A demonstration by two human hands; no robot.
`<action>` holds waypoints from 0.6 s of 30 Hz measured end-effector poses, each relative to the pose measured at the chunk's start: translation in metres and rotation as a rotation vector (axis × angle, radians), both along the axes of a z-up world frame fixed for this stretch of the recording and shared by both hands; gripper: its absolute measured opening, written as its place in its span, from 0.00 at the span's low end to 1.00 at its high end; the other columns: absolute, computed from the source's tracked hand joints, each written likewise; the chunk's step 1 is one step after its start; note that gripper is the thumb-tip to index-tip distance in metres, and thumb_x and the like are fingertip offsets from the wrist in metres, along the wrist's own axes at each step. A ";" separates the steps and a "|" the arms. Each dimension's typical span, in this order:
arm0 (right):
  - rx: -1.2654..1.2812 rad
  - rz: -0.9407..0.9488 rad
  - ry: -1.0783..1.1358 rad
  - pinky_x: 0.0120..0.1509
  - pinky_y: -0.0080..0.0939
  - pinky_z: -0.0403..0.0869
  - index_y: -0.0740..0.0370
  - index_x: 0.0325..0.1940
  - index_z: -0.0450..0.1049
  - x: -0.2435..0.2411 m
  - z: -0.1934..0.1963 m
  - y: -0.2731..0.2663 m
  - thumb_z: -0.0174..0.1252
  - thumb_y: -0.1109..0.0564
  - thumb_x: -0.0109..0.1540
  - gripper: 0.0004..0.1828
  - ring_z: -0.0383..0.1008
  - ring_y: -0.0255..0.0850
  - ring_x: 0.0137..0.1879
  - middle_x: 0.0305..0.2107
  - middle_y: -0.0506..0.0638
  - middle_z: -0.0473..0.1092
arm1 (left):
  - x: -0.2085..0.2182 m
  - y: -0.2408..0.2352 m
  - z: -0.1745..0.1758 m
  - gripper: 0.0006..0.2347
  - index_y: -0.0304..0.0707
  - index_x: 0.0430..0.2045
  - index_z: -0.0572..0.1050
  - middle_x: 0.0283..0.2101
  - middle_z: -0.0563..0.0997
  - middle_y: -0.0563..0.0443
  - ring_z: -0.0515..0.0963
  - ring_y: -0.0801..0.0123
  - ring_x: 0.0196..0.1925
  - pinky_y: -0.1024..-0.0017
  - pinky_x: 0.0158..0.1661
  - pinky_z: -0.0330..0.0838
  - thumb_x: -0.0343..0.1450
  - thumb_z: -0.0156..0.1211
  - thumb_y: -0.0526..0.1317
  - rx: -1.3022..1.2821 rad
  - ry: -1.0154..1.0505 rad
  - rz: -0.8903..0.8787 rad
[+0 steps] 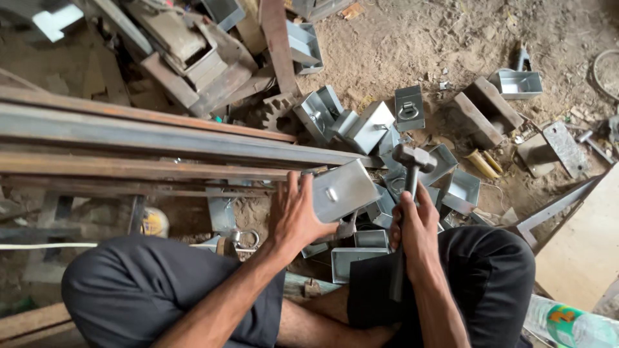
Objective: The person uses a hammer to adjust and shape galvanized metal electrical boxes. They pick up individual boxes from a pile, strike the sides and corners with a hammer while holding them by hand, and place the finished boxes back on the ground.
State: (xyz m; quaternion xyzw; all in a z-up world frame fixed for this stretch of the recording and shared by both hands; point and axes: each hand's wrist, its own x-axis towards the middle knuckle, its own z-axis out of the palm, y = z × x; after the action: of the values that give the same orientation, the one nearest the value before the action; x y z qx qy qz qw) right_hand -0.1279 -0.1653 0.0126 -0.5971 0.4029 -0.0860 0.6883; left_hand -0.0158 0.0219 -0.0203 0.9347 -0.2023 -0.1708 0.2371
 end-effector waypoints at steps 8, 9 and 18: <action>-0.610 0.320 -0.092 0.25 0.29 0.68 0.53 0.78 0.56 -0.020 0.047 0.054 0.60 0.61 0.62 0.40 0.70 0.26 0.30 0.34 0.49 0.75 | -0.002 0.019 -0.031 0.59 0.29 0.66 0.51 0.71 0.53 0.31 0.57 0.36 0.70 0.29 0.62 0.51 0.43 0.84 0.56 0.088 -0.045 -0.049; -0.729 0.384 -0.148 0.29 0.27 0.72 0.55 0.78 0.56 -0.018 0.051 0.058 0.61 0.61 0.62 0.40 0.74 0.25 0.35 0.37 0.49 0.77 | -0.001 0.022 -0.031 0.60 0.29 0.66 0.51 0.73 0.51 0.31 0.54 0.36 0.72 0.28 0.63 0.48 0.42 0.84 0.57 0.107 -0.061 -0.054; -0.843 0.372 0.004 0.22 0.33 0.64 0.51 0.75 0.65 -0.004 0.050 0.094 0.59 0.64 0.62 0.35 0.66 0.26 0.22 0.25 0.51 0.77 | 0.005 0.019 -0.024 0.59 0.34 0.68 0.51 0.73 0.54 0.36 0.54 0.37 0.74 0.23 0.63 0.48 0.45 0.82 0.60 0.186 0.124 -0.038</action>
State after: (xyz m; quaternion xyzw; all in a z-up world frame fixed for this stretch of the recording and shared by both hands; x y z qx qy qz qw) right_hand -0.1322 -0.0716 0.0627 -0.8873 0.2201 -0.1159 0.3884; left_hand -0.0109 0.0412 -0.0444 0.9364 -0.1880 -0.2509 0.1579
